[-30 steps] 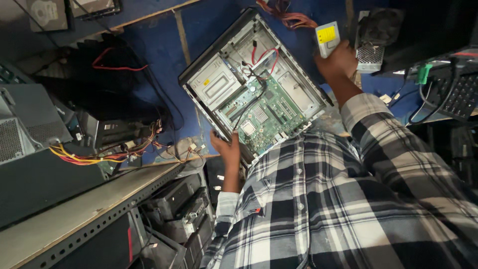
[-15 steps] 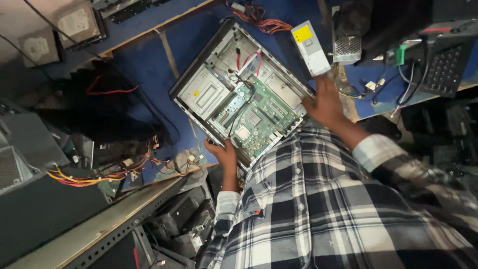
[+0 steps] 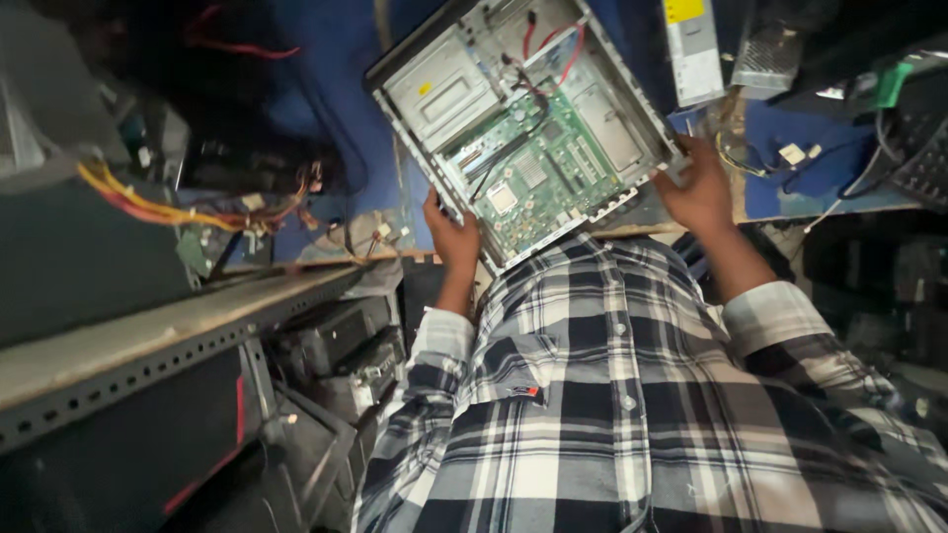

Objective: The person works inside an open desktop computer case, using a screwdriver to remove screws from the power supply and motherboard. The person removes the power supply and then detaches the motherboard from the case, placing components aside.

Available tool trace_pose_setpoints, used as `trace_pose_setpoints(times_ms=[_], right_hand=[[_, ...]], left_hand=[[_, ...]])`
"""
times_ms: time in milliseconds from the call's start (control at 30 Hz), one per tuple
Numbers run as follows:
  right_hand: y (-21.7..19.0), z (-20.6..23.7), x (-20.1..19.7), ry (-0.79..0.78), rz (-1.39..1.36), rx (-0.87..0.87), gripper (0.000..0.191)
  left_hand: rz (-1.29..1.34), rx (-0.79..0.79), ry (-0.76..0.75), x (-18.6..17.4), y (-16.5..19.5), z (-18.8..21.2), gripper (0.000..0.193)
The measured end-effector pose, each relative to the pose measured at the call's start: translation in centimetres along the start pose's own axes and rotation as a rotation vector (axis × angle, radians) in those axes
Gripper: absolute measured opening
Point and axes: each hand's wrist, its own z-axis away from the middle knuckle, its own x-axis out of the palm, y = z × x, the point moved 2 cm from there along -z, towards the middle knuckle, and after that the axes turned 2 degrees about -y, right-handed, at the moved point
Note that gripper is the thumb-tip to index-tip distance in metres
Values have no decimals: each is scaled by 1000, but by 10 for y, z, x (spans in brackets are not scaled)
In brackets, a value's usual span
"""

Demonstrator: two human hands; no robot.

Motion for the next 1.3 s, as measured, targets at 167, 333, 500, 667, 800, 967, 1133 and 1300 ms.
trace_pose_setpoints(times_ms=[167,333,500,667,800,967,1133,1300], right_hand=[[-1,-12,-3,20,34,-191,57],[2,-18,-4,1,153,-178,56],[-1,-22,-8,-72,171,-107,57],[-1,-9,-12,-160,187,41,66],[23,5,-23,-209,54,-151,61],[92,32,-48,-298,117,-45,37],[122,59,-63,-505,332,183,36],[101,45,-69,-215,509,119,48]], left_hand=[[-46,-46,-14,-5,4,1,76],[-50,-48,-2,-8,11,0,75],[-22,-92,-30,-13,15,-3,76],[223,-71,-64,-16,4,-9,78],[242,-57,-47,-12,-2,-9,78],[-6,-3,34,1,1,1,79],[157,-132,-4,11,11,13,81],[-155,-202,-3,17,20,23,90]])
